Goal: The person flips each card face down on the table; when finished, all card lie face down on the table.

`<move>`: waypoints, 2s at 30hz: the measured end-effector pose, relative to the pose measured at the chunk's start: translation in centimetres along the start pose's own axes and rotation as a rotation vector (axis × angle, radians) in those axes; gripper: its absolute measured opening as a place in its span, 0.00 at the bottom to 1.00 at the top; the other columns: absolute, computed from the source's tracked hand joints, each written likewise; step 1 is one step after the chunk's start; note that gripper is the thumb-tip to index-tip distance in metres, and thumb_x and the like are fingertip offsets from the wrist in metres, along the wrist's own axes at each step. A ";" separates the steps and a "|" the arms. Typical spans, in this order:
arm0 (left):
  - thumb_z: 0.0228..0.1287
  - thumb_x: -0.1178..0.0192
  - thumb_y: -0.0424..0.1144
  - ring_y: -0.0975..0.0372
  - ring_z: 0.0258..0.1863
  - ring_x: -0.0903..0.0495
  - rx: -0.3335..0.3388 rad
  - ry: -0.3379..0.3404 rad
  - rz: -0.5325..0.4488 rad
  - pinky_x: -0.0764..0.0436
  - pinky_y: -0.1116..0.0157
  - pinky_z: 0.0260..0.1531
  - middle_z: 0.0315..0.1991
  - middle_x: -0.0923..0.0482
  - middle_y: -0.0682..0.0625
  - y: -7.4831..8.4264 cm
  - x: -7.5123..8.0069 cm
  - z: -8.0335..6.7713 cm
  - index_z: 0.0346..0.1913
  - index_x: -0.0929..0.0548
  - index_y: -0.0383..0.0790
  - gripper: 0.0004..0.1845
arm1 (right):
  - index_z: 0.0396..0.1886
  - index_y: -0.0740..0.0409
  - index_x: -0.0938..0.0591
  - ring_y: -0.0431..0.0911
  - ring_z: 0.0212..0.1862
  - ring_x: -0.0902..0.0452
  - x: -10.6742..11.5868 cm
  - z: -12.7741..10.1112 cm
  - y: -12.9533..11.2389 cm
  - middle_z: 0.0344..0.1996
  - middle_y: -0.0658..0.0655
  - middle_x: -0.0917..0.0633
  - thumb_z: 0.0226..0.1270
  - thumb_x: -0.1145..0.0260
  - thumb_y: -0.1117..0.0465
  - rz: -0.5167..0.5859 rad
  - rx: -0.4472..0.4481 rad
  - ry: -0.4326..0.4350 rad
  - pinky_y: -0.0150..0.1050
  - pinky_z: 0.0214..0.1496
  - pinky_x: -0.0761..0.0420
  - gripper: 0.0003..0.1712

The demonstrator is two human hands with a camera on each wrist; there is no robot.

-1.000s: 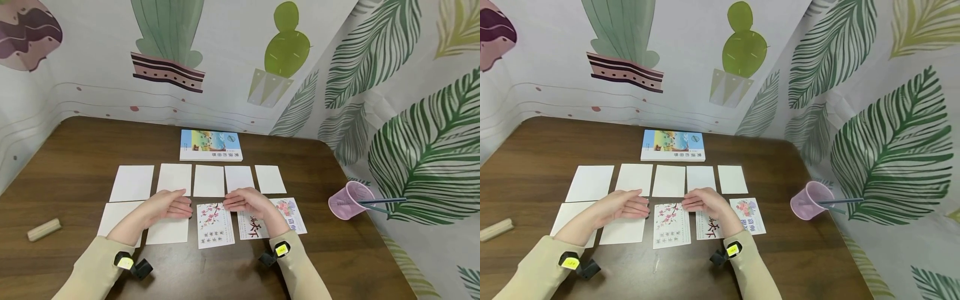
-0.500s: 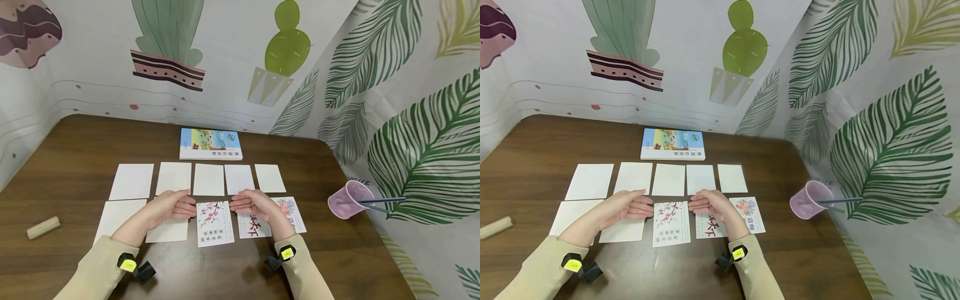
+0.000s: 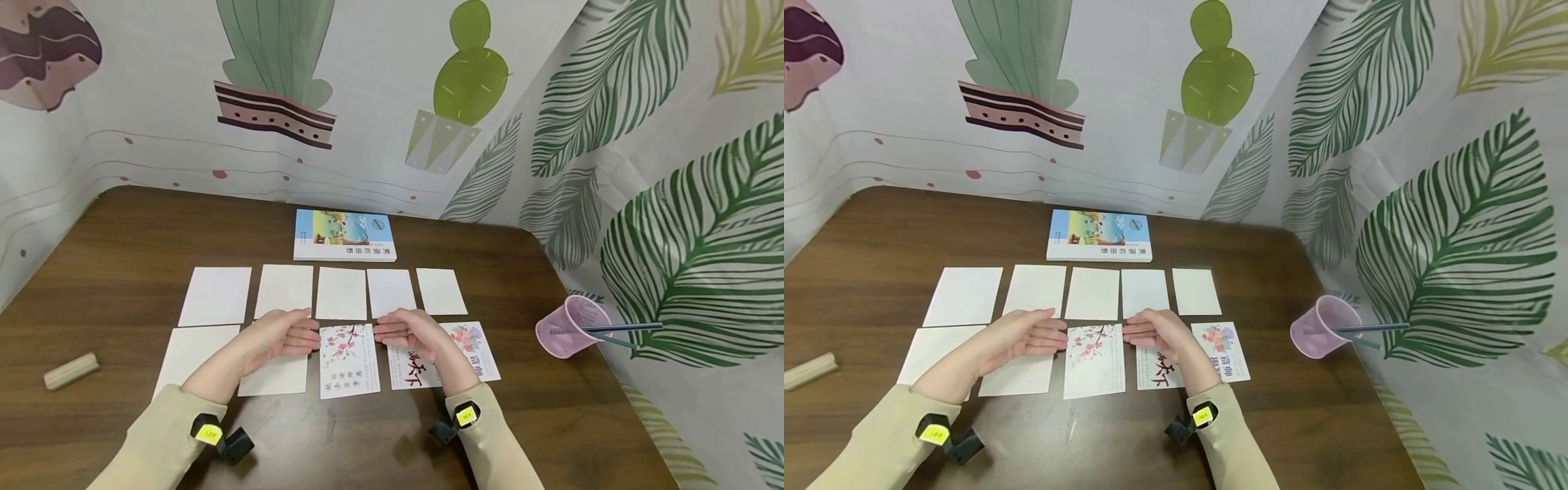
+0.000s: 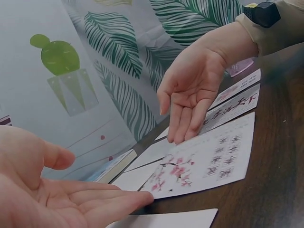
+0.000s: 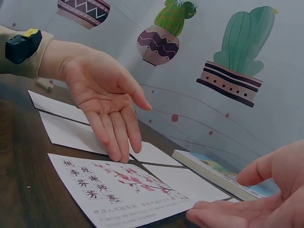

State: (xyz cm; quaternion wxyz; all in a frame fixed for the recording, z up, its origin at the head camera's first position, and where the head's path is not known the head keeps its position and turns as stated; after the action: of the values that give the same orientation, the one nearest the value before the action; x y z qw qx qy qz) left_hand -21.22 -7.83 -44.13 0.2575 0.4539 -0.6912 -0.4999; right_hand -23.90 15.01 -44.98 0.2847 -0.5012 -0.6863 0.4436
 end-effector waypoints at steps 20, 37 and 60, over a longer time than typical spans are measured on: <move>0.79 0.61 0.43 0.51 0.53 0.17 -0.020 0.017 -0.027 0.18 0.61 0.55 0.58 0.26 0.25 -0.1 0.6 0.5 0.64 0.37 0.14 0.30 | 0.62 0.82 0.33 0.41 0.37 0.18 -1.6 1.7 -0.4 0.48 0.69 0.18 0.65 0.43 0.72 -0.061 -0.021 0.000 0.32 0.48 0.14 0.27; 0.80 0.64 0.44 0.50 0.56 0.19 -0.038 -0.071 -0.031 0.19 0.61 0.57 0.60 0.29 0.24 1.3 -0.3 1.2 0.65 0.38 0.14 0.31 | 0.58 0.84 0.31 0.39 0.34 0.17 -1.4 1.9 0.1 0.39 0.60 0.16 0.66 0.44 0.73 -0.039 -0.018 -0.018 0.29 0.43 0.14 0.23; 0.79 0.66 0.45 0.42 0.61 0.25 -0.032 -0.085 -0.041 0.21 0.58 0.61 0.62 0.30 0.24 3.0 -3.0 2.0 0.65 0.37 0.15 0.31 | 0.50 0.81 0.24 0.37 0.37 0.16 -2.7 1.4 -1.6 0.30 0.48 0.13 0.68 0.46 0.69 0.066 0.098 -0.050 0.31 0.48 0.15 0.17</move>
State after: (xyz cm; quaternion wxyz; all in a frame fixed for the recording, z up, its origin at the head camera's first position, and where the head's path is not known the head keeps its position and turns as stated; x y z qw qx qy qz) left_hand -22.58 -4.02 -41.80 0.2247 0.4420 -0.6841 -0.5349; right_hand -24.82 11.83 -44.06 0.2768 -0.4979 -0.6536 0.4983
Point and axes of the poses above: each hand's wrist, its own z-axis towards the middle knuckle, its own x-axis out of the back of the hand, y = z × x, the point moved 7 cm from there along z, towards the middle knuckle
